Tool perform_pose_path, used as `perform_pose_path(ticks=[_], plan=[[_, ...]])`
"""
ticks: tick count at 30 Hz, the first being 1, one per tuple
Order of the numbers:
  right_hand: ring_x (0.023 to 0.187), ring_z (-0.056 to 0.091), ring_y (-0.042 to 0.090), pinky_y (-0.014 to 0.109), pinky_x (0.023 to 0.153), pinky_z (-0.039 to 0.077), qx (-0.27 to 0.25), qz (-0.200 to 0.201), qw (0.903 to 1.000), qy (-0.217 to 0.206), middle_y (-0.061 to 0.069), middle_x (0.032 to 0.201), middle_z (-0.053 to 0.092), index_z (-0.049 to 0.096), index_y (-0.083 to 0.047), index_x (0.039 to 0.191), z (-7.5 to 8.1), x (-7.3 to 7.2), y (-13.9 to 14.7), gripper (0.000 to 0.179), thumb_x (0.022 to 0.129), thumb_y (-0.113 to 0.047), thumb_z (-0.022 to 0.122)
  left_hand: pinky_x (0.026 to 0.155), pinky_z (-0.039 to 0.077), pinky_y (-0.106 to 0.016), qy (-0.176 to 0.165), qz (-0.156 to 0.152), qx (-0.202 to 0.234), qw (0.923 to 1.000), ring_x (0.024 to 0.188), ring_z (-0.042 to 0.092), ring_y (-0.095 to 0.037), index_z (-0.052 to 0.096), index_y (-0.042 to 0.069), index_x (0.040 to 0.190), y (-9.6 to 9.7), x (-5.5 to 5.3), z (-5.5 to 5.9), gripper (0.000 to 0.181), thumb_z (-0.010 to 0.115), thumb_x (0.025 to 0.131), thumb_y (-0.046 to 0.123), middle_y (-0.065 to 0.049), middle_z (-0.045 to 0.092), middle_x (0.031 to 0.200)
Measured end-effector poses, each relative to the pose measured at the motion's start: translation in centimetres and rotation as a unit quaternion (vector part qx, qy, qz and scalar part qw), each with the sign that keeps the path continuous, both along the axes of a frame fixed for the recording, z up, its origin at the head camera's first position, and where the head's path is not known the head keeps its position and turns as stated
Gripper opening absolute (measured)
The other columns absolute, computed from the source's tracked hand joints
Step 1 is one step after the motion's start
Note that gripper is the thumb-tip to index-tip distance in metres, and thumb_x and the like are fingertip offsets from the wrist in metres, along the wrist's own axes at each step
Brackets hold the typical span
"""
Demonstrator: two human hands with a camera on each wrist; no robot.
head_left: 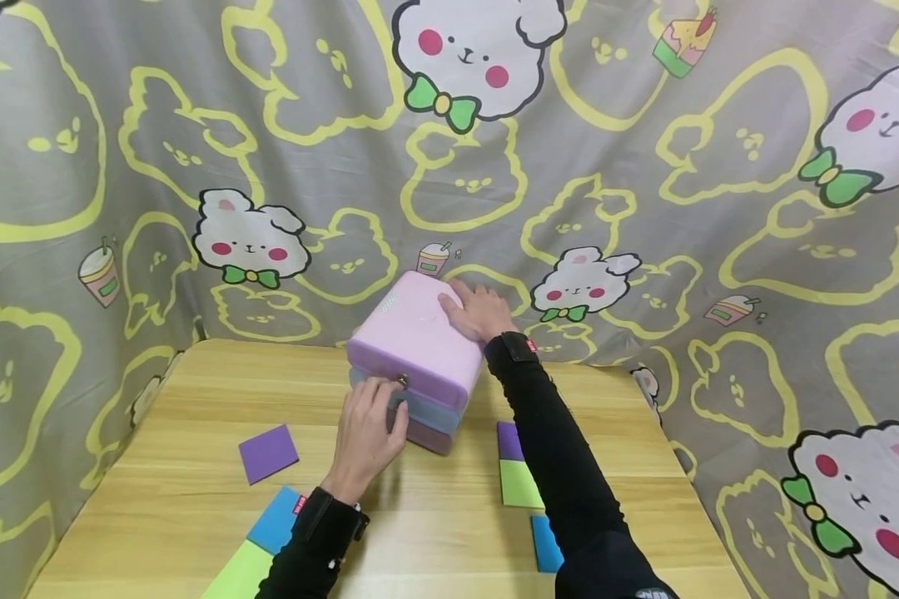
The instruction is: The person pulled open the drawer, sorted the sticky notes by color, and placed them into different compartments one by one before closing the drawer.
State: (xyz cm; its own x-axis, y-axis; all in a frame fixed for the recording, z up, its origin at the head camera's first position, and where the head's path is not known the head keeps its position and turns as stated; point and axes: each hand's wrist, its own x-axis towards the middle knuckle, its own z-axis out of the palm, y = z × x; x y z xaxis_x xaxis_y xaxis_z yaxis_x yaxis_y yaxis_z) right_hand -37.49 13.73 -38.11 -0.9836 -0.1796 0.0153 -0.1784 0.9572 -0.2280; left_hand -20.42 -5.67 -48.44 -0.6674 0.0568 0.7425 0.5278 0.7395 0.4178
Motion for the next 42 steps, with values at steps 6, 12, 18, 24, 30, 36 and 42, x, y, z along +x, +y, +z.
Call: perform_pose_path(ticks=[6,12,18,24,30,36,42], plan=[[0.147,0.038,0.045,0.060,0.117,0.036,0.000,0.004,1.0000,0.000,0.021,0.160,0.040,0.027,-0.035,0.160,0.1,0.2,0.0,0.067,0.101,-0.066,0.021,0.076,0.051,-0.041,-0.021,0.003,0.003,0.9998,0.086,0.061,-0.028,0.070,0.002,0.111,0.1,0.1,-0.4,0.028,0.074,0.085,0.011,-0.013,0.068,0.100],[0.148,0.038,0.044,0.060,0.117,0.035,0.002,0.000,1.0000,0.000,0.020,0.161,0.040,0.027,-0.035,0.160,0.1,0.2,-0.1,0.066,0.101,-0.066,0.021,0.078,0.051,-0.041,-0.043,-0.001,0.013,0.9990,0.087,0.060,-0.027,0.069,0.006,0.108,0.2,0.0,-0.4,0.023,0.074,0.087,0.013,-0.012,0.067,0.101],[0.148,0.036,0.044,0.060,0.118,0.034,0.001,-0.002,1.0000,-0.001,0.020,0.161,0.039,0.027,-0.035,0.160,0.1,0.3,-0.1,0.067,0.101,-0.066,0.021,0.080,0.051,-0.041,-0.060,0.001,0.017,0.9981,0.090,0.061,-0.026,0.065,0.007,0.103,0.4,-0.1,-0.5,0.019,0.075,0.090,0.017,-0.011,0.066,0.101],[0.147,0.037,0.045,0.061,0.117,0.035,-0.003,-0.003,1.0000,0.004,0.021,0.160,0.040,0.029,-0.035,0.159,0.1,0.5,-0.2,0.065,0.101,-0.065,0.023,0.077,0.047,-0.039,-0.067,0.006,0.024,0.9974,0.082,0.055,-0.022,0.058,0.008,0.094,0.5,-0.2,-0.4,0.018,0.072,0.093,0.020,-0.006,0.059,0.090],[0.149,0.035,0.045,0.062,0.119,0.032,-0.009,-0.005,0.9999,0.007,0.020,0.162,0.038,0.030,-0.034,0.159,0.2,0.5,-0.1,0.066,0.101,-0.065,0.023,0.071,0.043,-0.034,-0.068,0.015,0.033,0.9970,0.078,0.048,-0.020,0.054,0.009,0.088,0.5,0.0,-0.2,0.022,0.070,0.095,0.022,-0.004,0.052,0.084],[0.150,0.033,0.045,0.064,0.120,0.030,-0.013,-0.006,0.9999,0.005,0.020,0.162,0.038,0.031,-0.034,0.159,0.2,0.5,-0.2,0.066,0.101,-0.065,0.023,0.067,0.045,-0.032,-0.060,0.025,0.042,0.9970,0.076,0.049,-0.019,0.053,0.009,0.085,0.4,0.7,-0.2,0.022,0.070,0.094,0.020,-0.004,0.052,0.081],[0.150,0.033,0.044,0.064,0.120,0.031,-0.008,-0.007,0.9999,-0.001,0.019,0.163,0.037,0.029,-0.035,0.159,0.1,0.5,-0.2,0.067,0.101,-0.066,0.022,0.062,0.044,-0.029,-0.042,0.029,0.049,0.9975,0.072,0.046,-0.015,0.052,0.009,0.082,0.2,1.1,-0.3,0.021,0.069,0.092,0.015,-0.004,0.052,0.078]])
